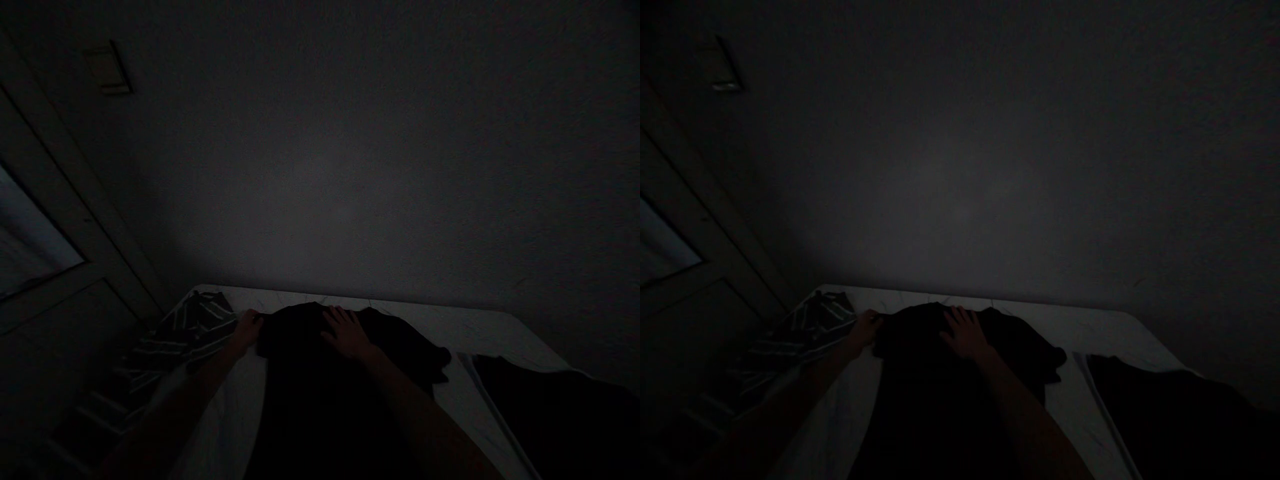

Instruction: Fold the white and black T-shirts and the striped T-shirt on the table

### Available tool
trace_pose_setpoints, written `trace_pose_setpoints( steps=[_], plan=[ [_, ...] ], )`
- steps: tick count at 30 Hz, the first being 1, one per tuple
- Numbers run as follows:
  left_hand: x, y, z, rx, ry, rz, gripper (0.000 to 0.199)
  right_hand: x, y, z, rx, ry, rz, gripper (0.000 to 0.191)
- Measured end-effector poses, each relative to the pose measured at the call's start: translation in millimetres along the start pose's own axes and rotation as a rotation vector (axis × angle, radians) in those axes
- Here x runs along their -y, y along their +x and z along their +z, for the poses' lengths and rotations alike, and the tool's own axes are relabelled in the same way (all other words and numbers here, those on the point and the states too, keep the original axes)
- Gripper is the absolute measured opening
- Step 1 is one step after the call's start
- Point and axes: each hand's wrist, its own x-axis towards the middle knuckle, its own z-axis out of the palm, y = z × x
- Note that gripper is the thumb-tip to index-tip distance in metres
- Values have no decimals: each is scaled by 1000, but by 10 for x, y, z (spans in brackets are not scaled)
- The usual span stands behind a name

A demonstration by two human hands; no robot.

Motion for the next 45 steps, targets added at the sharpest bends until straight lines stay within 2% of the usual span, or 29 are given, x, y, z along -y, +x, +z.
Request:
trace_pose_setpoints(
  steps=[4,6,7,9,11,13,15,18,23,26,30,33,35,37,40,42,45],
  plan=[
    [-104,-66,-91,2,289,61,19,-2,-2,6,3,8,4,75],
    [-236,-114,-32,-41,403,137,29,1,5,23,-4,12,1,74],
    [-325,-136,49,-68,471,221,33,5,13,31,-11,13,-3,74],
    [-529,-173,310,-79,598,474,40,13,31,37,-23,13,-12,73],
    [-721,-200,655,-16,661,733,41,3,41,21,-26,14,-13,70],
    [-859,-216,989,70,656,835,44,-53,14,-16,-49,16,7,64],
    [-936,-217,1235,117,660,809,50,-171,-74,-62,-113,5,51,59],
    [-1003,-190,1411,140,653,771,53,-419,-308,-109,-177,-32,95,52],
    [-1127,-112,1496,162,661,715,62,-673,-628,-109,-90,-43,198,55],
    [-1149,-68,1521,176,679,679,68,-664,-658,-112,-46,-36,244,61],
    [-1148,-46,1504,193,687,696,69,-649,-643,-185,-20,3,214,67],
    [-1217,-84,1515,165,694,703,61,-782,-732,-314,-115,27,232,64],
    [-1318,-140,1580,163,670,751,58,-951,-874,-412,-235,5,352,59],
    [-1457,-212,1706,212,615,845,56,-1143,-1068,-496,-315,-35,514,53],
    [-1691,-310,1971,302,548,939,55,-1367,-1367,-562,-296,-94,694,49],
    [-1819,-350,2146,319,542,924,58,-1440,-1516,-564,-235,-115,740,47],
    [-1917,-363,2327,303,565,859,68,-1481,-1624,-523,-197,-32,721,30]
  ],
)
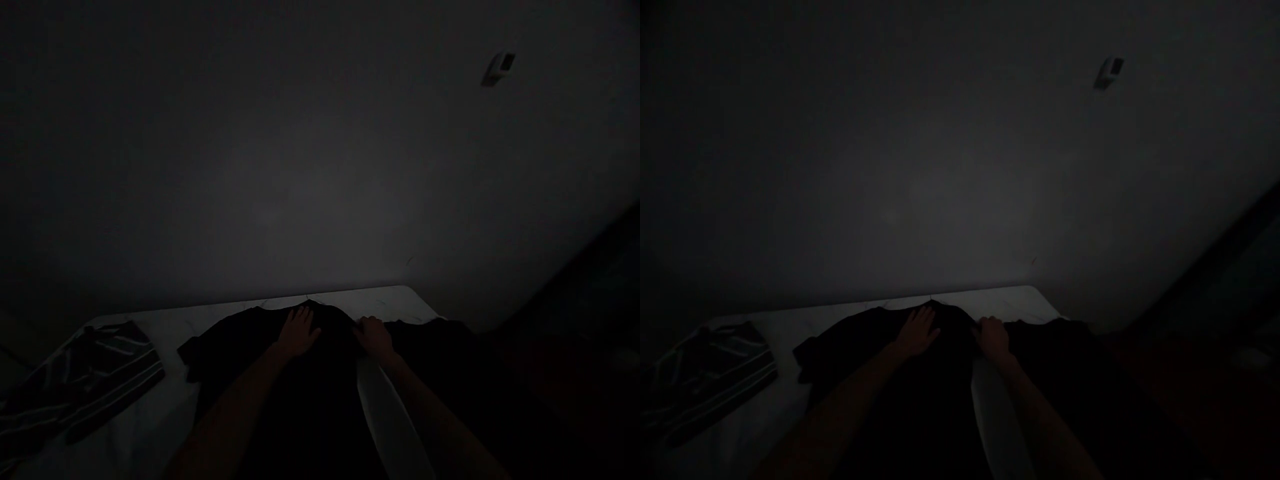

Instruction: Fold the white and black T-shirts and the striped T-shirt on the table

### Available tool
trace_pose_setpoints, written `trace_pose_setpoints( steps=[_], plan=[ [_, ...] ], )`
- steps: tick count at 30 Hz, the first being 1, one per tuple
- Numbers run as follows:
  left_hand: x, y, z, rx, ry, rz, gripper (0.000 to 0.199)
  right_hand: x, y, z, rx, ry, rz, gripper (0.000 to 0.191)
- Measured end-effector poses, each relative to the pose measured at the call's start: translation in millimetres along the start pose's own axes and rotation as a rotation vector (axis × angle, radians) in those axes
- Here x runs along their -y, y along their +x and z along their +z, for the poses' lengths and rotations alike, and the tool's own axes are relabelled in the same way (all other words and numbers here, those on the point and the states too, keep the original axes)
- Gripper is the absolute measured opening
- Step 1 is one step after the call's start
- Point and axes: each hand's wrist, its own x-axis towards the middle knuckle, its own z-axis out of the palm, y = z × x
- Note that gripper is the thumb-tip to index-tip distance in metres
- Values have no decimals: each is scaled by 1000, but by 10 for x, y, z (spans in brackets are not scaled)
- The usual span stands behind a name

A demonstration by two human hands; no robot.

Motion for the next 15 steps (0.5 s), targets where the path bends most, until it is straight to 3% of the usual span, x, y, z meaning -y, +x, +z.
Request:
trace_pose_setpoints(
  steps=[6,9,15],
  plan=[
    [17,50,53,49,38,-15,69,-71,45,133,-116,340,168,27],
    [9,47,27,60,64,-12,67,-111,80,161,-168,464,165,25],
    [-11,62,12,75,80,-24,63,-186,141,94,-199,478,179,26]
  ],
)
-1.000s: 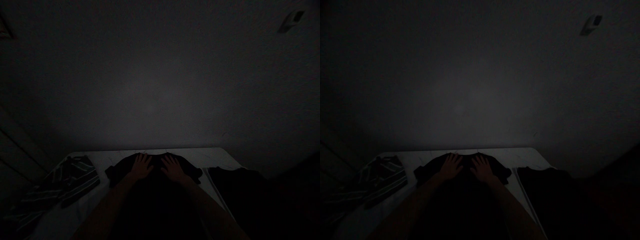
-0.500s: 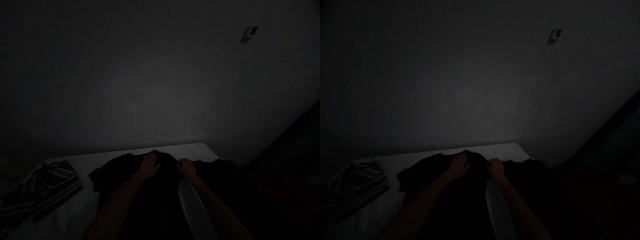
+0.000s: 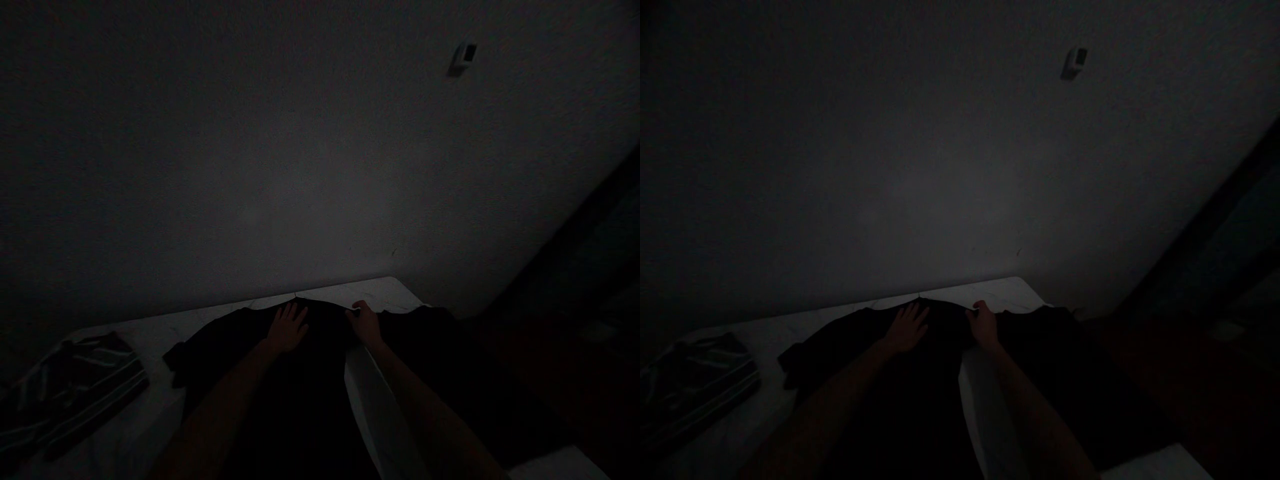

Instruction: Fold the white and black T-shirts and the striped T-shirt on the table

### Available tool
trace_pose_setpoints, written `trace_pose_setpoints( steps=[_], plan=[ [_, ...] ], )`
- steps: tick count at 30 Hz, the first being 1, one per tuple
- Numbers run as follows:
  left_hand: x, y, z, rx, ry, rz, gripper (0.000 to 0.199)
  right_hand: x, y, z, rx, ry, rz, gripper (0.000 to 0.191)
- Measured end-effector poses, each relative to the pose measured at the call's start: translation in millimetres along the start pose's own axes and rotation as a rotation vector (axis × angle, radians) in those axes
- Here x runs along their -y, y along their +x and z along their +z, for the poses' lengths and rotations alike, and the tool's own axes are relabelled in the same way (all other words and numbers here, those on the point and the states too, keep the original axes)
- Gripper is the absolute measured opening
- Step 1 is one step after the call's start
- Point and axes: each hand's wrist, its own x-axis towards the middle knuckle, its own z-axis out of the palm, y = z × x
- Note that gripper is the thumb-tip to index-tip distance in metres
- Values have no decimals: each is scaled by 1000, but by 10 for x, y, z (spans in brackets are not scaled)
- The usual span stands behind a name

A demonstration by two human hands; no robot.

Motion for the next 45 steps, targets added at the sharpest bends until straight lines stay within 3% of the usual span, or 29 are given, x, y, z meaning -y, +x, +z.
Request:
trace_pose_setpoints(
  steps=[8,13,20,24,27,31,36,39,45],
  plan=[
    [10,-2,2,1,-17,16,60,-28,-84,-79,183,190,51,34],
    [-29,-4,-43,2,-23,7,59,-44,-212,-119,341,586,171,25],
    [-72,8,-85,12,-30,-17,65,40,-259,-2,288,727,232,22],
    [-191,56,-118,-80,-14,-35,60,47,-227,7,213,651,211,16],
    [-314,121,-96,-150,15,84,56,63,-204,11,119,542,142,18],
    [-412,186,-12,-115,17,152,52,126,-238,94,5,408,55,31],
    [-409,190,29,-68,9,63,60,129,-392,161,-145,143,-142,41],
    [-404,196,16,-24,-5,31,64,67,-484,119,-132,41,-114,50],
    [-438,219,-60,32,-25,14,67,142,-529,-22,59,-219,8,57]
  ],
)
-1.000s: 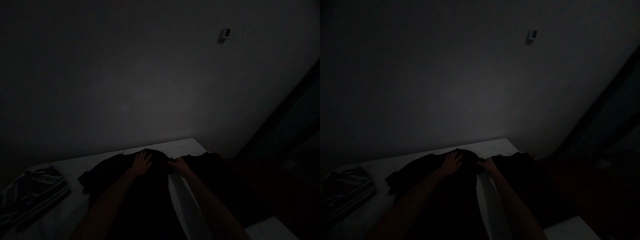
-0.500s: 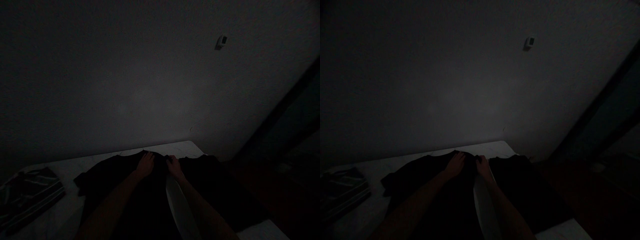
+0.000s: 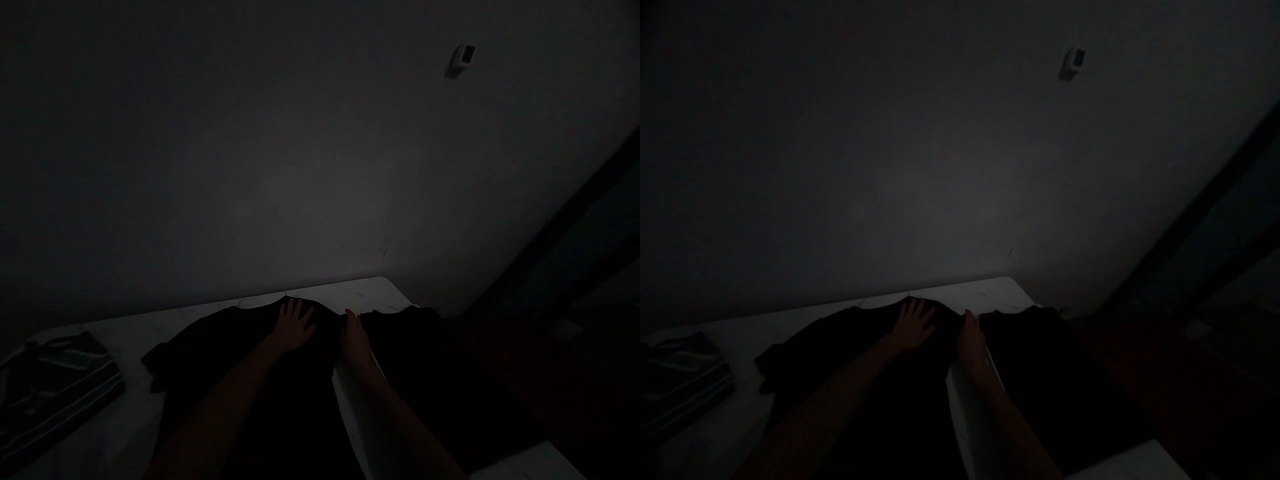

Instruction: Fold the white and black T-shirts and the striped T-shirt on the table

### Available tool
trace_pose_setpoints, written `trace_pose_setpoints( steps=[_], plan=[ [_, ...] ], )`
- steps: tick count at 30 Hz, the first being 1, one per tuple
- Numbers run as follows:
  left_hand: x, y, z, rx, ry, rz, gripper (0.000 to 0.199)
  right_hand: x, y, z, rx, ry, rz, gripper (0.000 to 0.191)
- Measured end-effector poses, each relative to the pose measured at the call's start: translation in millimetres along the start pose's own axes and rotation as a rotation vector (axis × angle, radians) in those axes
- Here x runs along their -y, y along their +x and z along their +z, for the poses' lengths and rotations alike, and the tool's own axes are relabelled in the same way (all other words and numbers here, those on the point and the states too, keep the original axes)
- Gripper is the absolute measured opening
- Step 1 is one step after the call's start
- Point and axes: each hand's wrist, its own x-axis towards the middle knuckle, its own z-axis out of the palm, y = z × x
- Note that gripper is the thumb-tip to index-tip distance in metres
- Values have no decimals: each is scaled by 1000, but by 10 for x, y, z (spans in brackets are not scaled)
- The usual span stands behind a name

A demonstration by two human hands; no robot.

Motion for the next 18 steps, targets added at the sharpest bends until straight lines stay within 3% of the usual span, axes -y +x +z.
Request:
trace_pose_setpoints(
  steps=[3,7,14,18],
  plan=[
    [-73,-17,-43,-33,24,-11,61,113,5,-80,68,-119,34,54],
    [-240,-17,-24,-119,55,80,48,190,-3,-116,88,-205,40,49],
    [-352,-12,111,-124,19,76,58,158,-56,-141,98,-247,22,45],
    [-329,-25,120,-118,-7,82,57,220,-48,-189,-1,-304,-53,46]
  ],
)
